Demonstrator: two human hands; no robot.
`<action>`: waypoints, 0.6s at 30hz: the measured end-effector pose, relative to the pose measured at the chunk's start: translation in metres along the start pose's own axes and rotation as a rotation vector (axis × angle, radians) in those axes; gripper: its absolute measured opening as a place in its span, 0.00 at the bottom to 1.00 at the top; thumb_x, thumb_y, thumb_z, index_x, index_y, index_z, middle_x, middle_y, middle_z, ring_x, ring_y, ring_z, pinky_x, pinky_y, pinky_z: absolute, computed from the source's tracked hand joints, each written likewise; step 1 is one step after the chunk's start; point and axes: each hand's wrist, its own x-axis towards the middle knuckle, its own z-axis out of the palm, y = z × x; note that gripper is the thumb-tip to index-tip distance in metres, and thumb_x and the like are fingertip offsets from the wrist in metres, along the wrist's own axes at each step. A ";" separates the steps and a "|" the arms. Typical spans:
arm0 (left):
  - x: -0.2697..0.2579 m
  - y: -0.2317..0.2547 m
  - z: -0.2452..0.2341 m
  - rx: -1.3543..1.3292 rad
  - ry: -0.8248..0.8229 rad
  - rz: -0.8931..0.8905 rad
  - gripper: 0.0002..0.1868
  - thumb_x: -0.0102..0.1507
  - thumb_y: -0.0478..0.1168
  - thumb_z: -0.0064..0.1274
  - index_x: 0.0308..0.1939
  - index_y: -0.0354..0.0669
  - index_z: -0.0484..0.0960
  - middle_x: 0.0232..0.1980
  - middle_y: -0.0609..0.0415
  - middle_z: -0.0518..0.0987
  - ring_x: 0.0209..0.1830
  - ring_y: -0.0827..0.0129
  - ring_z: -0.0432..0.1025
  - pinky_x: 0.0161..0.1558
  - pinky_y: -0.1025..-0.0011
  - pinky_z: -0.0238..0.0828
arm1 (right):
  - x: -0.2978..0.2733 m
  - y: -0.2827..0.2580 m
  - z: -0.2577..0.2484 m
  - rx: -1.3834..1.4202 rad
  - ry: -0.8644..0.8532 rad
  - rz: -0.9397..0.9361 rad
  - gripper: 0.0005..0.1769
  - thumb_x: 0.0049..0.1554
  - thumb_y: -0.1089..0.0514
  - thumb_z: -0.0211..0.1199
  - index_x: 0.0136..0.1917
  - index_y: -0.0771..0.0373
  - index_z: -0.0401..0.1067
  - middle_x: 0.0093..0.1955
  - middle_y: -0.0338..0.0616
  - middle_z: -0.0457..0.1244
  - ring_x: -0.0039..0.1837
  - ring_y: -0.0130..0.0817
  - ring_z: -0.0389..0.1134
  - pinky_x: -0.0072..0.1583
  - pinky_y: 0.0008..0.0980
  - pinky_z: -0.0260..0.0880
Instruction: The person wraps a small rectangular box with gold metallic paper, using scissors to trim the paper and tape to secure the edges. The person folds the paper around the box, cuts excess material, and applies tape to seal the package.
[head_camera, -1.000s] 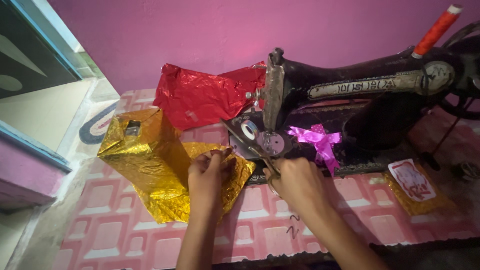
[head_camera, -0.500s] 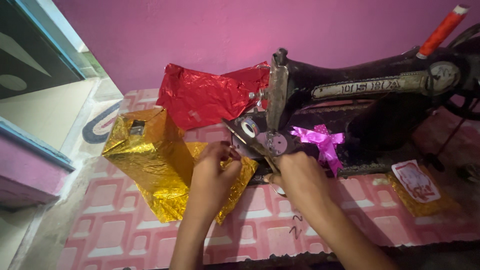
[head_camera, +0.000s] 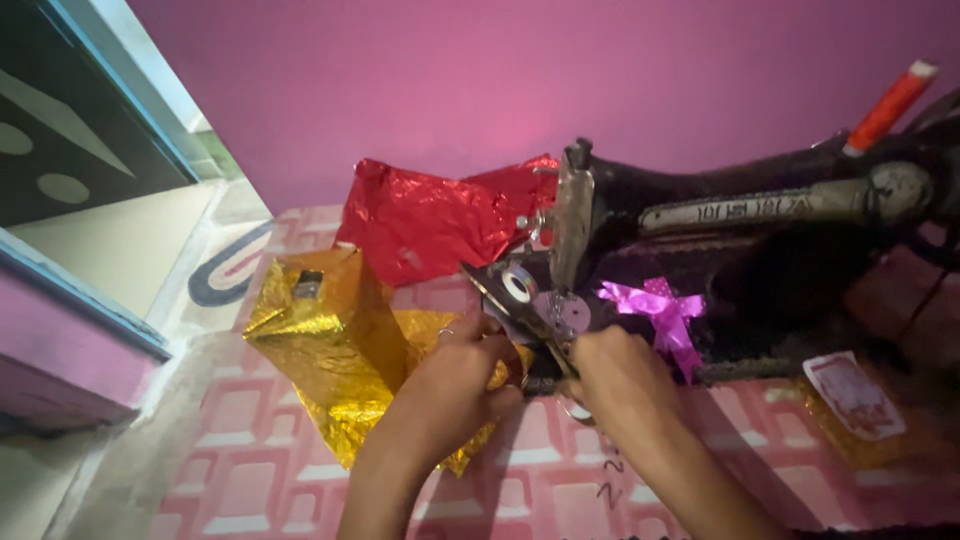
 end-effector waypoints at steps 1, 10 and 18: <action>0.002 0.000 -0.004 -0.050 -0.026 -0.026 0.11 0.52 0.35 0.61 0.37 0.36 0.83 0.49 0.41 0.79 0.49 0.46 0.75 0.51 0.59 0.71 | 0.000 0.000 -0.002 0.012 -0.014 0.012 0.15 0.50 0.52 0.75 0.45 0.65 0.80 0.43 0.59 0.70 0.50 0.53 0.74 0.52 0.48 0.75; 0.002 -0.022 -0.007 -0.473 -0.211 -0.211 0.10 0.60 0.37 0.56 0.42 0.35 0.82 0.37 0.50 0.82 0.38 0.68 0.76 0.45 0.69 0.74 | 0.001 -0.004 -0.018 -0.060 -0.046 -0.026 0.16 0.49 0.56 0.76 0.46 0.68 0.79 0.46 0.61 0.69 0.53 0.53 0.74 0.54 0.47 0.75; 0.009 -0.033 -0.019 -0.397 -0.179 -0.252 0.13 0.60 0.39 0.56 0.45 0.35 0.83 0.40 0.50 0.84 0.41 0.69 0.79 0.47 0.70 0.75 | 0.015 0.006 -0.017 -0.066 -0.151 -0.061 0.19 0.50 0.55 0.76 0.50 0.67 0.79 0.50 0.58 0.69 0.57 0.50 0.73 0.58 0.43 0.75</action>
